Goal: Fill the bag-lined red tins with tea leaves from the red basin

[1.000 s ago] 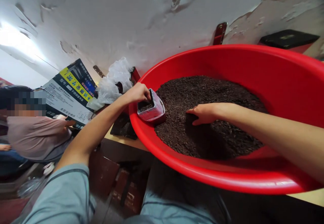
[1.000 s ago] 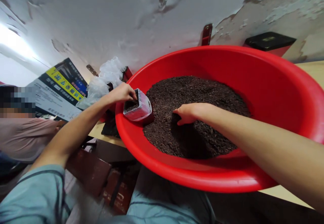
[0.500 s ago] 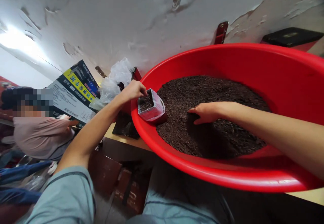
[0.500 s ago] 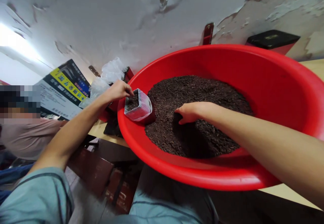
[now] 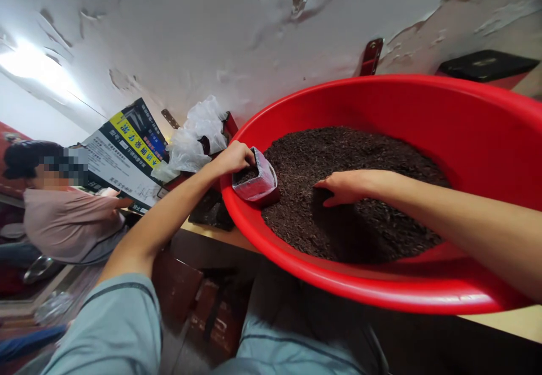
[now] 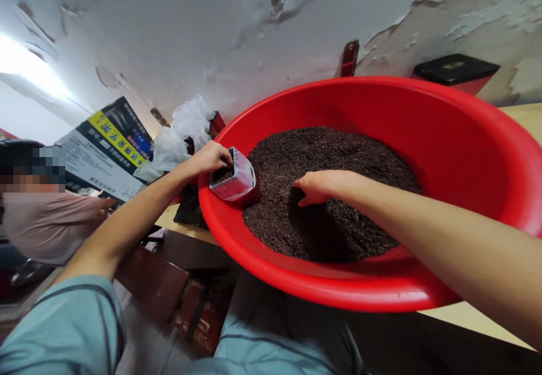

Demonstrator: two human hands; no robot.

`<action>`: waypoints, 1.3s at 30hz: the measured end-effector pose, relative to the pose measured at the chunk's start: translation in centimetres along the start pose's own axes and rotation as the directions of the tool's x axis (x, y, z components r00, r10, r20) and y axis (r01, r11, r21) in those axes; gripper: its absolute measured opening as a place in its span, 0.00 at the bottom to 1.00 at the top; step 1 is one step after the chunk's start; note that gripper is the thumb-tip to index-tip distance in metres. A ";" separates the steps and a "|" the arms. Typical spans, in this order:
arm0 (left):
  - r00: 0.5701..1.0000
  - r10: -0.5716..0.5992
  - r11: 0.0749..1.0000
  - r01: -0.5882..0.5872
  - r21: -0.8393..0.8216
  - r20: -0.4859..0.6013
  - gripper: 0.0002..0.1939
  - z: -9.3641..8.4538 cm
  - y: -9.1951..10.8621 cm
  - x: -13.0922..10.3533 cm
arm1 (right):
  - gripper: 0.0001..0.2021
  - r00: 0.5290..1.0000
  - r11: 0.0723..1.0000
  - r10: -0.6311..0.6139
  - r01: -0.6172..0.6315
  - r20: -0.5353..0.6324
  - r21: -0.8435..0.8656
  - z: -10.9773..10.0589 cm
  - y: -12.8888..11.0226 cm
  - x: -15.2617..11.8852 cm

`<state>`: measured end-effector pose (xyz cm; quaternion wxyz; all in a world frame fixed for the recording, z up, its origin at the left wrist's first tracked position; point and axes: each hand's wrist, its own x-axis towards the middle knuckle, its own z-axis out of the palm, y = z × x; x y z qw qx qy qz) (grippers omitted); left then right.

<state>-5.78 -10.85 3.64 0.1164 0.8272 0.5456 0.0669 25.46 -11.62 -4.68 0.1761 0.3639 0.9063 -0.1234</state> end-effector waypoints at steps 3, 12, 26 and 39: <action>0.969 -0.068 0.993 0.044 -0.105 -0.239 0.09 -0.3 -0.8 -0.1 | 0.32 0.989 0.997 0.039 -0.048 -0.139 -0.065 0.1 -0.5 -0.1; 0.733 -0.345 0.902 0.085 -0.424 -0.586 0.09 4.2 -2.2 0.8 | 0.19 0.916 0.958 -0.247 0.181 -0.317 -0.225 3.1 -3.4 2.1; 0.629 -0.459 0.728 -0.138 -0.672 -0.627 0.08 5.1 -4.0 1.6 | 0.20 0.796 0.962 -0.261 0.170 -0.546 -0.212 -5.3 -5.2 3.4; 0.623 -0.591 0.437 -0.286 -0.853 -0.512 0.07 5.4 -4.9 2.1 | 0.15 0.628 0.815 -0.525 0.566 -0.574 -0.127 -8.5 -12.4 11.9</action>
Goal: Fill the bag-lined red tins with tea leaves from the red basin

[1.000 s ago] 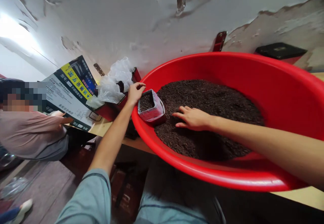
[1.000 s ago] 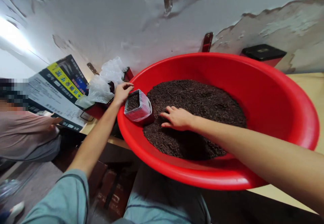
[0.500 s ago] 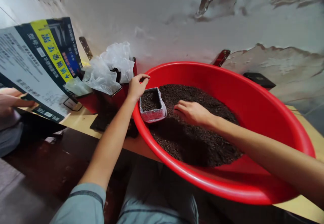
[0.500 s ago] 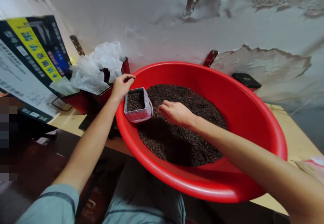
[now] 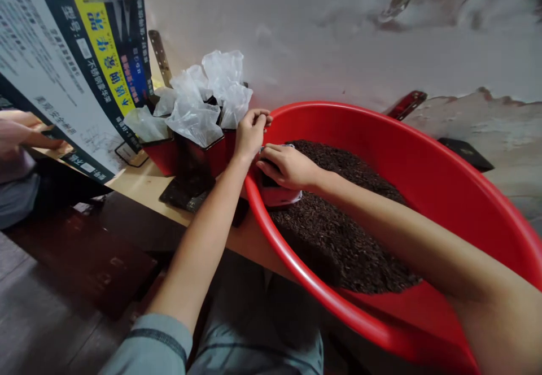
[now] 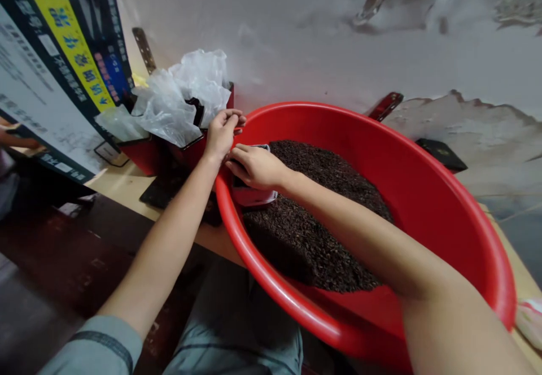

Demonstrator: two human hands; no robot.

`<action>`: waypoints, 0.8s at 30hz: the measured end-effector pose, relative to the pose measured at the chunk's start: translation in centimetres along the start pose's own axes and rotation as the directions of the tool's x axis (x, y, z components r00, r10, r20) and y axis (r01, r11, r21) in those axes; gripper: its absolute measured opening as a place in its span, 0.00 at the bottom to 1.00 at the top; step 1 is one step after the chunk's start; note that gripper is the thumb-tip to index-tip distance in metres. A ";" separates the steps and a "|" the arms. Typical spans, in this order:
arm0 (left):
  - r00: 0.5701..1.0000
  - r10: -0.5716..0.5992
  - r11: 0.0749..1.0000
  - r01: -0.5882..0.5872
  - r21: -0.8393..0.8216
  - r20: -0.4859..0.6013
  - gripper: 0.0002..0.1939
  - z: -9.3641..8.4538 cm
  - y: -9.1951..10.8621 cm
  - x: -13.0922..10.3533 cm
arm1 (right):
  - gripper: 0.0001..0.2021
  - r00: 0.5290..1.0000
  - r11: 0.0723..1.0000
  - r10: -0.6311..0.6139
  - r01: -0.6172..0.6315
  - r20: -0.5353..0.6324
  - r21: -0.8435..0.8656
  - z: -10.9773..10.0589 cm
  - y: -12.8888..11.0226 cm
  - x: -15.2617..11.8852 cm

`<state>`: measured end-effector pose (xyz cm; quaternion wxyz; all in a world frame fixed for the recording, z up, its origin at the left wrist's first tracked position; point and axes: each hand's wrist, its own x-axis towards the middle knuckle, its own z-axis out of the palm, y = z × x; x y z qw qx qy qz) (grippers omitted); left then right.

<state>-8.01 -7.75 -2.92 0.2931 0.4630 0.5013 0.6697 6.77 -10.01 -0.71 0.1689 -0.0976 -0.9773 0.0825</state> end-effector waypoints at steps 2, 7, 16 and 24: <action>1.000 0.013 1.000 -0.013 -0.008 0.002 0.06 0.0 -0.1 -0.1 | 0.13 0.995 1.000 0.012 -0.010 0.100 -0.016 -0.2 0.1 -0.3; 1.000 0.021 0.999 -0.021 -0.026 0.001 0.05 0.1 -0.2 -0.4 | 0.13 0.982 0.997 0.029 -0.017 0.185 -0.070 -0.9 -0.4 -1.1; 1.000 0.017 0.999 -0.016 -0.043 0.025 0.07 0.1 -0.1 -0.4 | 0.21 0.979 0.943 0.182 -0.146 0.095 -0.300 -2.5 -3.2 -4.3; 0.999 0.023 0.999 -0.023 -0.042 0.022 0.06 0.1 -0.2 -0.2 | 0.34 0.654 0.675 0.731 -0.649 0.195 -0.351 -2.5 1.1 -14.8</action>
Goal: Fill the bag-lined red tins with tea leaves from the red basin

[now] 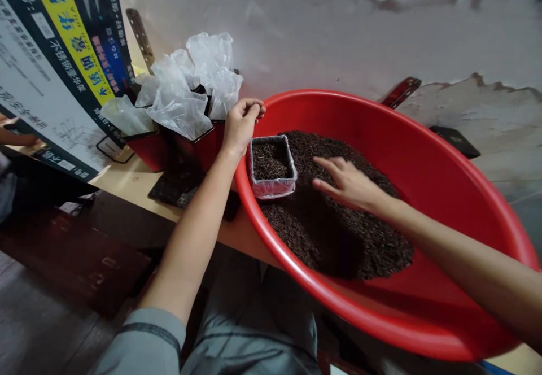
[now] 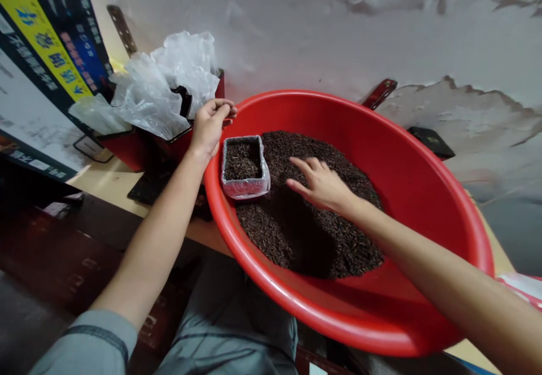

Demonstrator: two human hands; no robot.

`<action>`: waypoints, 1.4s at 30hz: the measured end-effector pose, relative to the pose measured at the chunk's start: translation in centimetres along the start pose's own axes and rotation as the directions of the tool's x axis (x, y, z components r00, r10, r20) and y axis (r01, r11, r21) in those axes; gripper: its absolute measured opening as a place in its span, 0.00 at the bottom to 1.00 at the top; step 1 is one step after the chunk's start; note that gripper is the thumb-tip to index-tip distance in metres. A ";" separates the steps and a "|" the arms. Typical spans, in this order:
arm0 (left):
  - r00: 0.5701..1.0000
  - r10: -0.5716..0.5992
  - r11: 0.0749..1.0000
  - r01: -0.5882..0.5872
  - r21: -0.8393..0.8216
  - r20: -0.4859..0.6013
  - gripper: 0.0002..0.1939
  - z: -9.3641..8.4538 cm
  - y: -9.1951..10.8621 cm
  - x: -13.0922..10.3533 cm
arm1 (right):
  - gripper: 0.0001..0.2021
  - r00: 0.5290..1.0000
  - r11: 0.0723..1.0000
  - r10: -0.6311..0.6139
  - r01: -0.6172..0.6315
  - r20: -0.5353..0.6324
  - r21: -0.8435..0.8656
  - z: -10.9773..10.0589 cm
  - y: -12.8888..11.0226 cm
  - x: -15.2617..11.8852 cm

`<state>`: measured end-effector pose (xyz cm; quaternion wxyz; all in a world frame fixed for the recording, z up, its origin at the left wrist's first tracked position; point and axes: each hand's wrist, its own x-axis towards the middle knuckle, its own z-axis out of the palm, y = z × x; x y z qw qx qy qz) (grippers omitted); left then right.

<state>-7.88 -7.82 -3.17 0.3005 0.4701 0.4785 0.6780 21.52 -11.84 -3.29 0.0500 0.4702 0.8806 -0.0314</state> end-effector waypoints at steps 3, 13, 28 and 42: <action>1.000 -0.008 1.000 0.008 -0.027 -0.023 0.05 0.1 0.1 0.0 | 0.33 0.988 1.000 -0.014 0.015 0.155 -0.004 4.7 2.1 -1.9; 0.998 -0.006 0.999 0.004 -0.031 -0.060 0.03 -0.1 0.6 0.0 | 0.20 0.995 0.995 -0.094 0.095 0.026 -0.014 6.0 2.2 -1.1; 0.998 -0.044 0.991 0.038 -0.128 -0.051 0.05 0.1 0.7 -0.2 | 0.18 0.811 0.875 -0.355 0.464 -0.466 0.141 -6.2 -4.0 2.0; 0.992 -0.091 0.986 0.076 -0.151 -0.093 0.08 0.3 1.3 -0.7 | 0.16 0.762 0.790 -0.613 0.580 -0.209 -0.199 -5.1 -11.5 11.2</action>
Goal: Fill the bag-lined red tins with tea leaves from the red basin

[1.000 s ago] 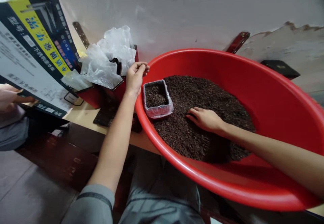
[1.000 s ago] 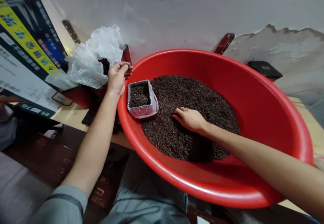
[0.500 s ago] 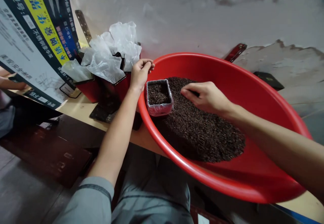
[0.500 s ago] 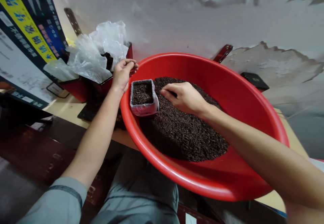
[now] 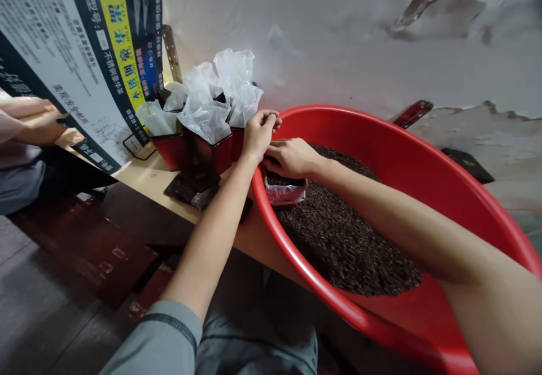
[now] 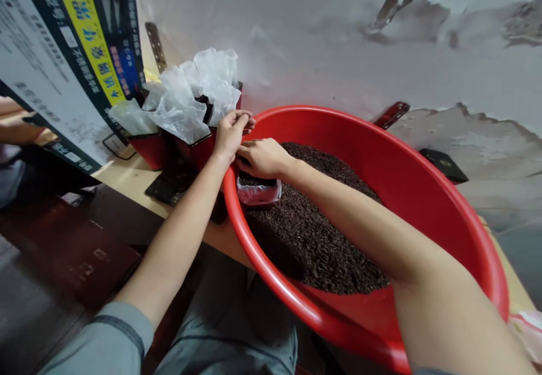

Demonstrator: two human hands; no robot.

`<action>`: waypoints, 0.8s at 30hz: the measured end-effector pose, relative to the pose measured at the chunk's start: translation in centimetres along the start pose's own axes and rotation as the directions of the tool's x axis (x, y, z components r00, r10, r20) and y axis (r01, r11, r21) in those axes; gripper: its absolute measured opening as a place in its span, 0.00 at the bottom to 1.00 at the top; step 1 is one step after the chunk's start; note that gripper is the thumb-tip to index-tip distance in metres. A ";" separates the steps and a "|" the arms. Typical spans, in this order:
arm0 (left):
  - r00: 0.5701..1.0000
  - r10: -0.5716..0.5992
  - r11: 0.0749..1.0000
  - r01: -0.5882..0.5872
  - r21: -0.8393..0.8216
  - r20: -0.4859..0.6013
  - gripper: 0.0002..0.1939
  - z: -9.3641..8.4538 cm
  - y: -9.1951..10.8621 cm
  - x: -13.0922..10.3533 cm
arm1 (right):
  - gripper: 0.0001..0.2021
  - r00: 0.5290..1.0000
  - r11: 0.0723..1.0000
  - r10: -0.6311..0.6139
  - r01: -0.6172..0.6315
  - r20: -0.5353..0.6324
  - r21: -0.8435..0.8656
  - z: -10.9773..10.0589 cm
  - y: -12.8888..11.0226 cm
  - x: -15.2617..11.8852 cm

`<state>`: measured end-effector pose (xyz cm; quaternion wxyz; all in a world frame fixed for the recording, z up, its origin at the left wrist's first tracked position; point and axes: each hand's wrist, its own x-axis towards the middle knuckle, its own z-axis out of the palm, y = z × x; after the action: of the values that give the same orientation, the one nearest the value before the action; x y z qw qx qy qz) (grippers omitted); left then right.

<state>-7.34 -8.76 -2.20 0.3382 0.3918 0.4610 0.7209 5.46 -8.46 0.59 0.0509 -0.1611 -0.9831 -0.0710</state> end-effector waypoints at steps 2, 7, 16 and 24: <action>1.000 -0.008 1.000 0.008 -0.006 -0.002 0.09 0.0 0.0 0.0 | 0.15 0.999 0.998 -0.005 0.007 -0.034 0.059 0.5 0.2 0.0; 1.000 -0.016 1.000 0.016 0.003 -0.001 0.08 0.0 -0.2 0.1 | 0.13 0.999 0.984 0.020 -0.012 -0.040 0.177 0.6 0.3 -0.6; 1.000 -0.005 0.997 0.006 -0.076 0.005 0.05 -0.2 -0.4 0.1 | 0.22 0.937 0.946 0.282 -0.235 -0.206 0.224 -1.4 0.8 -11.0; 1.000 -0.002 1.000 0.002 -0.016 0.020 0.04 0.0 -0.2 0.3 | 0.25 0.893 0.927 0.354 -0.374 0.276 0.021 7.1 -2.4 -22.4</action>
<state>-7.47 -8.45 -2.36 0.3467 0.3957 0.4520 0.7203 25.24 -16.53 -9.49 -0.0640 -0.3484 -0.9352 -0.0018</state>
